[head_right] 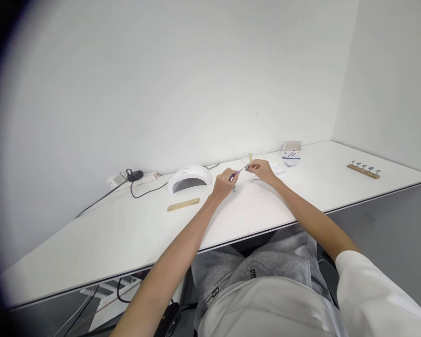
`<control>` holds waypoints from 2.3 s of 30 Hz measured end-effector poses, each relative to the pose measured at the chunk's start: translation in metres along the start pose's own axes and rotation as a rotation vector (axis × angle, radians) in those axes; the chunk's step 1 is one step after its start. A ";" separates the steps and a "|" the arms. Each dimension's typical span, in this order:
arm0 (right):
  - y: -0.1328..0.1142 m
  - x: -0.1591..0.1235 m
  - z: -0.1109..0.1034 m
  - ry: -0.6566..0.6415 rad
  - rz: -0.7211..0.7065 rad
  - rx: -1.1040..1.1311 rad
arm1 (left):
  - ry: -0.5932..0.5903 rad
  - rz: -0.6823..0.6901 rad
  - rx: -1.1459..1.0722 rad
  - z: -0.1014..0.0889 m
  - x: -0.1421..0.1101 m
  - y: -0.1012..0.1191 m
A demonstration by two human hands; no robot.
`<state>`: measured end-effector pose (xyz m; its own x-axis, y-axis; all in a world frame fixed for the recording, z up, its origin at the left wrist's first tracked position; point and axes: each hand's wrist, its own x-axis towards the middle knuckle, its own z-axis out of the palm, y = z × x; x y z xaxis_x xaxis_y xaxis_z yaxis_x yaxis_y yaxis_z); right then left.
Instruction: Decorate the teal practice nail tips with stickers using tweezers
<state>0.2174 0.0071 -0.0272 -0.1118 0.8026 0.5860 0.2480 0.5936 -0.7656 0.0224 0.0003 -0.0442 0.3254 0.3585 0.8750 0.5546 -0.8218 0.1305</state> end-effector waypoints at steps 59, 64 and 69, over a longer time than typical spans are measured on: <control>-0.001 0.002 0.000 0.059 0.048 0.117 | 0.010 -0.057 -0.060 0.001 0.001 0.000; 0.003 0.001 0.000 0.021 0.026 0.017 | 0.077 -0.281 -0.159 -0.006 0.010 -0.001; 0.006 -0.001 0.001 -0.011 -0.063 -0.128 | 0.141 -0.603 -0.437 -0.018 0.021 -0.008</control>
<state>0.2183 0.0095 -0.0324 -0.1413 0.7647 0.6288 0.3603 0.6313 -0.6867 0.0109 0.0066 -0.0190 -0.0557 0.7654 0.6411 0.2418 -0.6127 0.7524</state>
